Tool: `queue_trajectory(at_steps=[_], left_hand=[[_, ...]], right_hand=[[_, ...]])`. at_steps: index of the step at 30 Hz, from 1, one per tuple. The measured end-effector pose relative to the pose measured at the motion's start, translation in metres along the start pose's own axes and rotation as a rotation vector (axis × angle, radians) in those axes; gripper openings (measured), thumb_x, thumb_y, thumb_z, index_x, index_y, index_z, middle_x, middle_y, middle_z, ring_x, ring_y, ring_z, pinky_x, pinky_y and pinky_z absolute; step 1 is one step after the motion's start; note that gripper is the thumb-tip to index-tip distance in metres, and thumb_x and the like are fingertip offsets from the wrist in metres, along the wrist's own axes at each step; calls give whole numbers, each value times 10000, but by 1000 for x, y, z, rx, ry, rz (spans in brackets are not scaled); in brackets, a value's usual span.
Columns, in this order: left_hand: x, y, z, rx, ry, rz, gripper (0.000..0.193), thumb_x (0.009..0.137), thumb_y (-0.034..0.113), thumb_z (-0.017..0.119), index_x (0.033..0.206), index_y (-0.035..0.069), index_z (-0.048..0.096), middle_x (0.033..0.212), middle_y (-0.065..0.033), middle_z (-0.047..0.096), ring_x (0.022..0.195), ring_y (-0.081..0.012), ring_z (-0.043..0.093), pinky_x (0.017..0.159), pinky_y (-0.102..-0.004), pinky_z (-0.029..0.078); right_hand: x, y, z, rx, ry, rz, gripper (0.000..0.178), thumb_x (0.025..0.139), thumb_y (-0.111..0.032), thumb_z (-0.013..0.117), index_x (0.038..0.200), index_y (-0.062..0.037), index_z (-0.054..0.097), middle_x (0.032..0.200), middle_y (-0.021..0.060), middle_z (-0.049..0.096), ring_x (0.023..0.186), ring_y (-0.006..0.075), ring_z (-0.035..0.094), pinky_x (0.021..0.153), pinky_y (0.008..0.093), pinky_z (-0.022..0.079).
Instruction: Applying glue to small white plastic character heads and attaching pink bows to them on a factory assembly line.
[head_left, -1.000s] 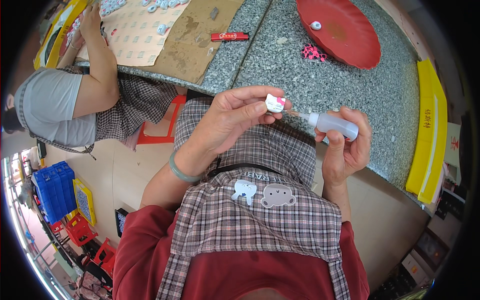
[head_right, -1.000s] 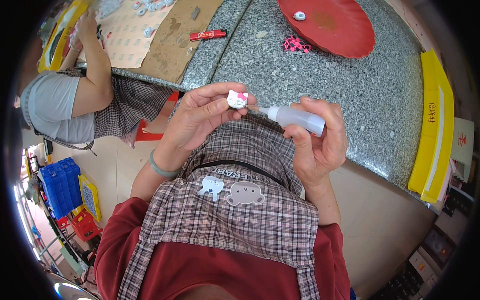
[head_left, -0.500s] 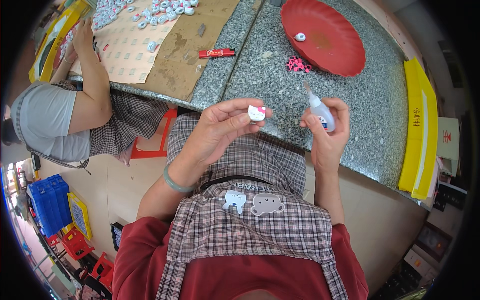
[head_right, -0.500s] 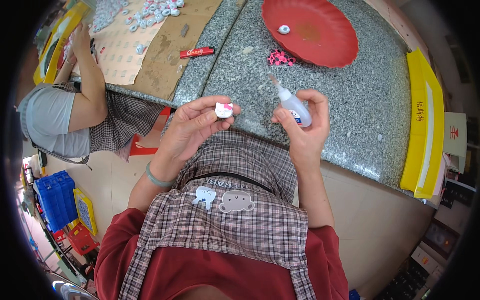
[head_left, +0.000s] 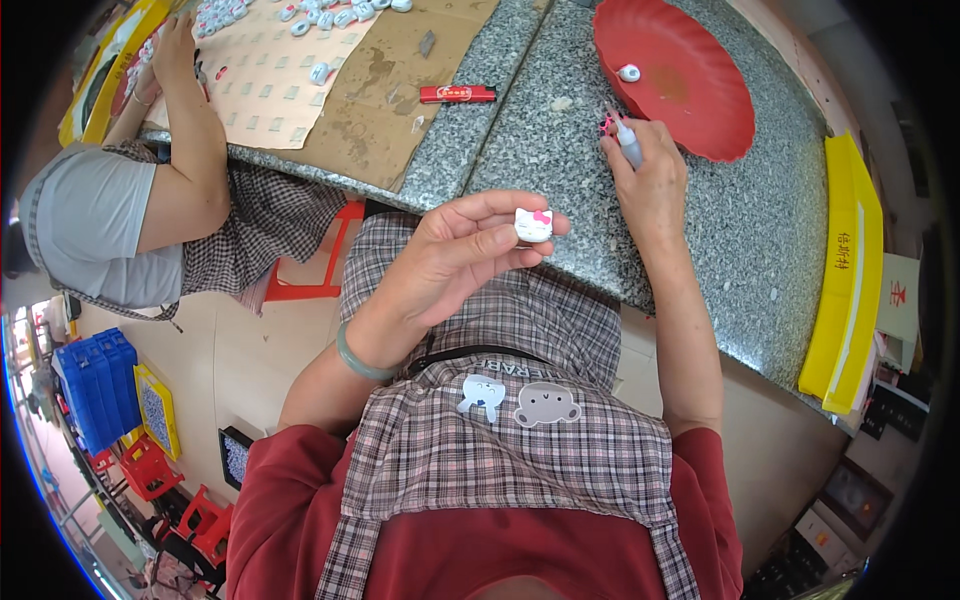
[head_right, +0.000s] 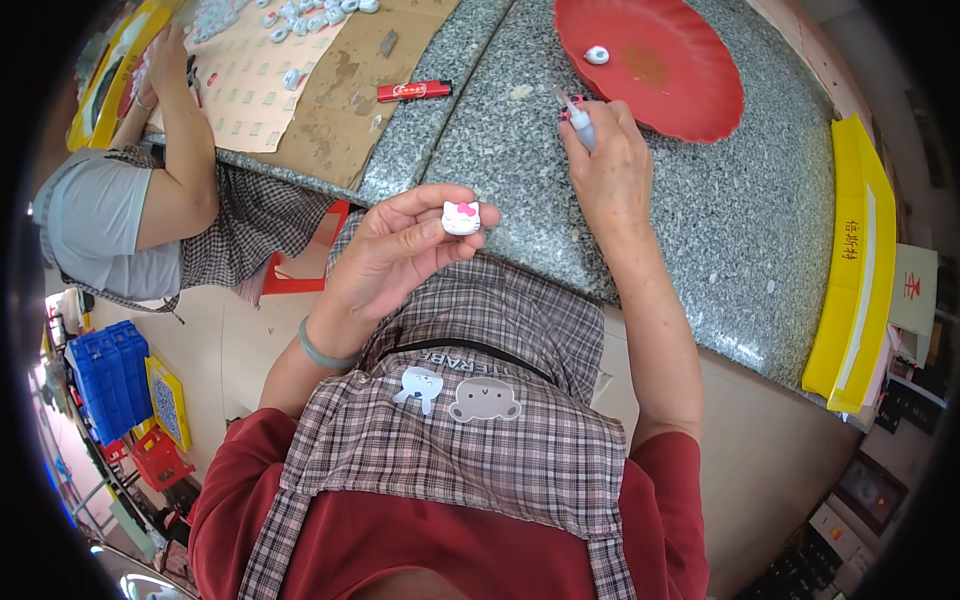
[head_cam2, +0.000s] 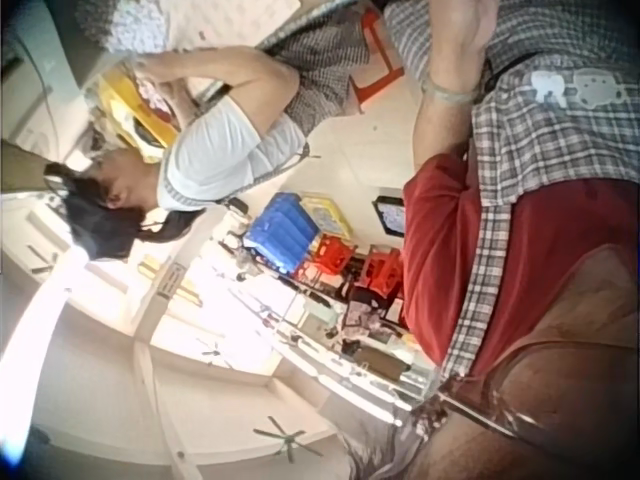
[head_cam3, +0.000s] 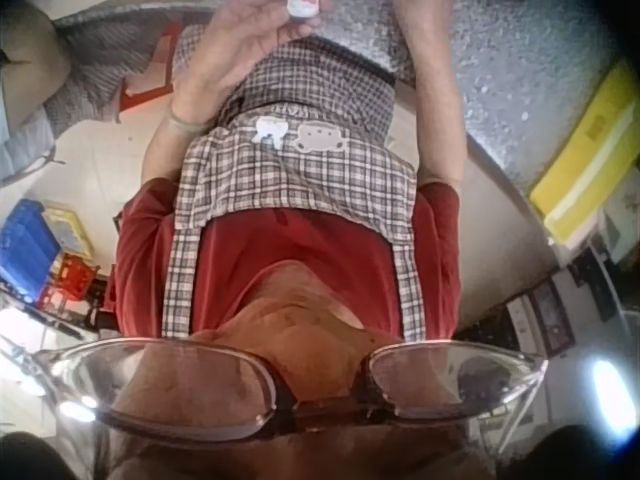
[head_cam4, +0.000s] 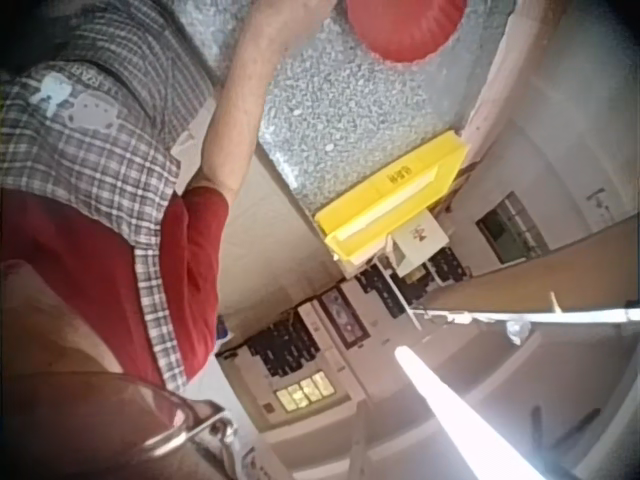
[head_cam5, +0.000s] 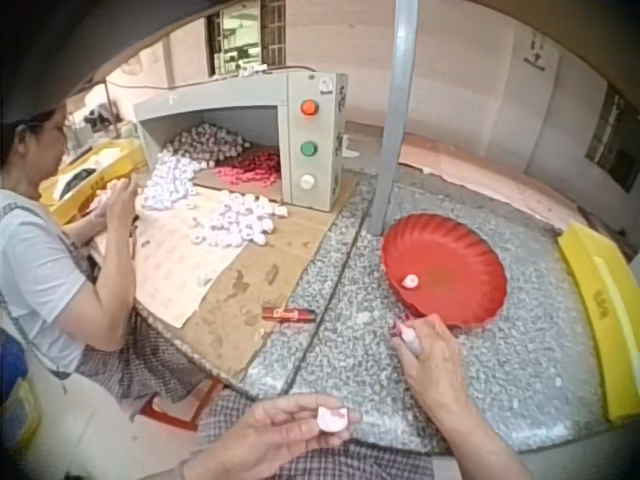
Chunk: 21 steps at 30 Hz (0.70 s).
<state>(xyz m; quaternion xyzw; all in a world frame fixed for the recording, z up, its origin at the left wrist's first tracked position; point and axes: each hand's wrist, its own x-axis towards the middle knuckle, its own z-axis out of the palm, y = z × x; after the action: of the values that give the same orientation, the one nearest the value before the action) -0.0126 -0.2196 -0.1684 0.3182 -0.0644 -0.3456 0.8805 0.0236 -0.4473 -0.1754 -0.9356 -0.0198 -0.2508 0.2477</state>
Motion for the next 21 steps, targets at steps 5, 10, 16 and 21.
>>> queue_trajectory(at_steps=[5,10,16,21], left_hand=[[-2,-1,-3,-14,-38,17,306,891,57,529,1187,-18,518,1157,-231,560,953,-218,610,853,-308,509],[-3,-2,-6,-23,-59,31,294,889,50,529,1176,-14,528,1154,-225,564,951,-215,611,850,-302,509],[-2,-3,-7,18,-65,55,289,886,50,534,1168,-11,535,1153,-214,569,951,-208,611,846,-295,509],[-1,-3,-6,59,-29,50,304,883,59,544,1178,-9,533,1139,-204,580,946,-202,612,838,-285,508]], right_hand=[[5,-4,7,-198,-93,28,177,778,-144,661,896,-28,601,833,119,570,770,337,585,660,408,456],[7,1,7,-218,-118,4,179,758,-149,670,883,-47,593,856,98,558,746,330,593,633,418,475],[9,0,3,-61,-133,-44,148,766,-113,663,884,-38,612,851,103,581,771,313,595,666,385,466],[10,1,4,36,-195,-101,161,752,-54,667,901,-17,618,865,102,609,807,279,610,699,339,466]])
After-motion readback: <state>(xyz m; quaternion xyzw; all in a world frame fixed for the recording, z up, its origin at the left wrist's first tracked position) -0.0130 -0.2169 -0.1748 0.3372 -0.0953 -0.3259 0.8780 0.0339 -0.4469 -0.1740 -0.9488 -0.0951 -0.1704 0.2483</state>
